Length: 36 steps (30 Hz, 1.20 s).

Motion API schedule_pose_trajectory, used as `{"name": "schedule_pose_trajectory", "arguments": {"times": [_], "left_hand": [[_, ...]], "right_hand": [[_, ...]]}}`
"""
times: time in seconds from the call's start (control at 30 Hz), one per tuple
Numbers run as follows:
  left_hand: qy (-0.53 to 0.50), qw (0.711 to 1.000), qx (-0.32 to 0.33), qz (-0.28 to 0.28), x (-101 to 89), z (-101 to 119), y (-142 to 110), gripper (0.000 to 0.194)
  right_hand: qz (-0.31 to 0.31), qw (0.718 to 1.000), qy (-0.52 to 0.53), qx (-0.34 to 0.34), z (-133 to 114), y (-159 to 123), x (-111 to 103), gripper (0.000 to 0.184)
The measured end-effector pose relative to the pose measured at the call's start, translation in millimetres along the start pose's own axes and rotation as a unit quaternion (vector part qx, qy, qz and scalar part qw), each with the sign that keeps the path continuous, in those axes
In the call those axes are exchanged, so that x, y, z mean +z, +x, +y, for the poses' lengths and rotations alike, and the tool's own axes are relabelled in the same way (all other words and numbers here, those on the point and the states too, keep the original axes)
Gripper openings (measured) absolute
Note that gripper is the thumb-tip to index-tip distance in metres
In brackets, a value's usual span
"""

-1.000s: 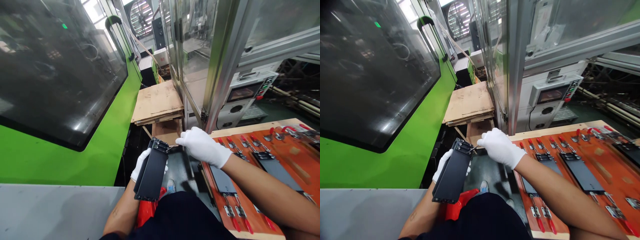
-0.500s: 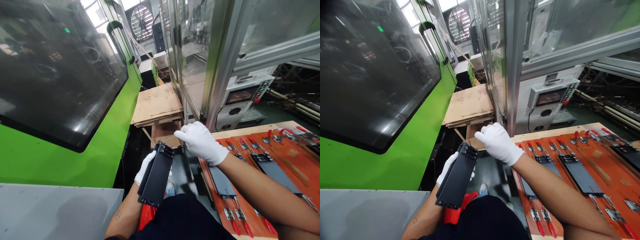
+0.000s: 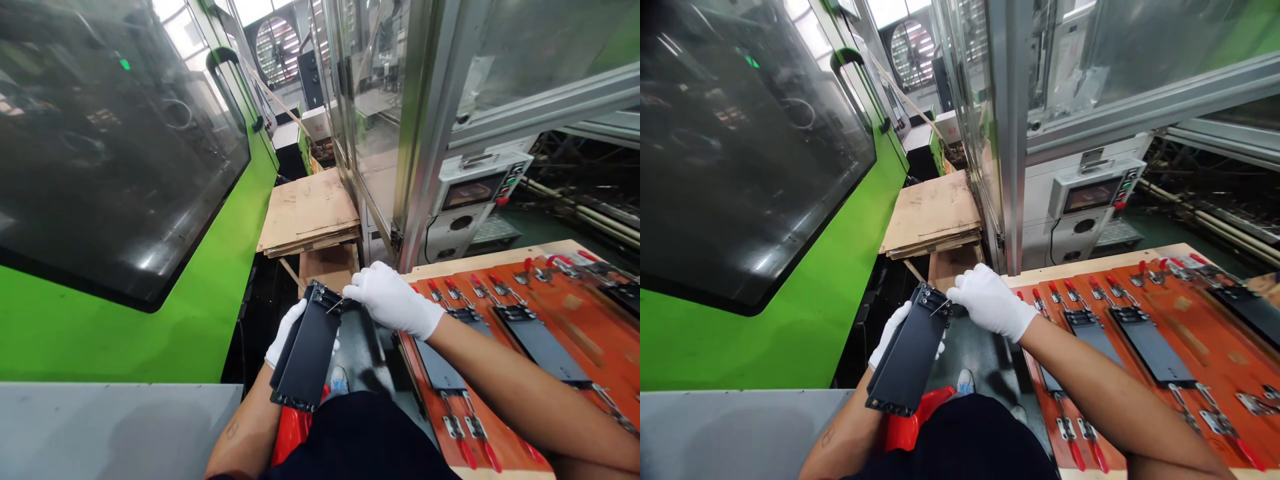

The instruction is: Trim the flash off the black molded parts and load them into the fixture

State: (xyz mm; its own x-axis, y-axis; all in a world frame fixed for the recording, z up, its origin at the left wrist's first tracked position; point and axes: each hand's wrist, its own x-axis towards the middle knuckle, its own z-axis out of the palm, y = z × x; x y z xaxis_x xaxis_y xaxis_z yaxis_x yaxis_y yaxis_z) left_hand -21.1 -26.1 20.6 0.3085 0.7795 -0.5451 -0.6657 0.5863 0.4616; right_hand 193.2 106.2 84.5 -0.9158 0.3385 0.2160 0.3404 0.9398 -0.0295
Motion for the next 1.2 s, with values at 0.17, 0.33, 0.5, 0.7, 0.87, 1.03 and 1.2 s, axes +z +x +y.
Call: {"name": "schedule_pose_trajectory", "arguments": {"times": [0.17, 0.33, 0.5, 0.7, 0.87, 1.03, 1.2], "left_hand": [[0.005, 0.999, 0.002, 0.033, 8.7, -3.6, 0.7, 0.064], [0.007, 0.998, -0.014, 0.056, 8.1, -4.3, 2.5, 0.065], [-0.004, 0.999, 0.004, 0.044, 6.0, 0.2, 0.9, 0.068], [-0.002, 1.000, 0.009, 0.000, -2.2, 2.1, 3.3, 0.071], [0.015, 0.999, 0.024, -0.032, -2.9, 2.3, 3.6, 0.076], [0.046, 0.997, 0.027, -0.048, 7.0, 5.7, -4.2, 0.078], [0.026, 0.996, 0.023, -0.078, 6.7, 4.4, -5.1, 0.075]], "right_hand": [[0.037, 0.995, 0.002, 0.090, -1.5, 10.2, -0.2, 0.028], [0.063, 0.985, 0.042, 0.155, 1.4, 12.4, -0.4, 0.035], [0.006, 0.989, 0.109, 0.101, -3.7, 6.1, 0.2, 0.033], [0.060, 0.955, 0.261, 0.128, -14.3, 5.1, 31.3, 0.028], [0.191, 0.898, 0.364, 0.156, -24.8, 5.8, 60.5, 0.020], [0.300, 0.884, 0.346, 0.094, -31.6, 7.6, 68.2, 0.021], [0.368, 0.875, 0.305, 0.084, -38.3, 15.1, 75.2, 0.025]]}}
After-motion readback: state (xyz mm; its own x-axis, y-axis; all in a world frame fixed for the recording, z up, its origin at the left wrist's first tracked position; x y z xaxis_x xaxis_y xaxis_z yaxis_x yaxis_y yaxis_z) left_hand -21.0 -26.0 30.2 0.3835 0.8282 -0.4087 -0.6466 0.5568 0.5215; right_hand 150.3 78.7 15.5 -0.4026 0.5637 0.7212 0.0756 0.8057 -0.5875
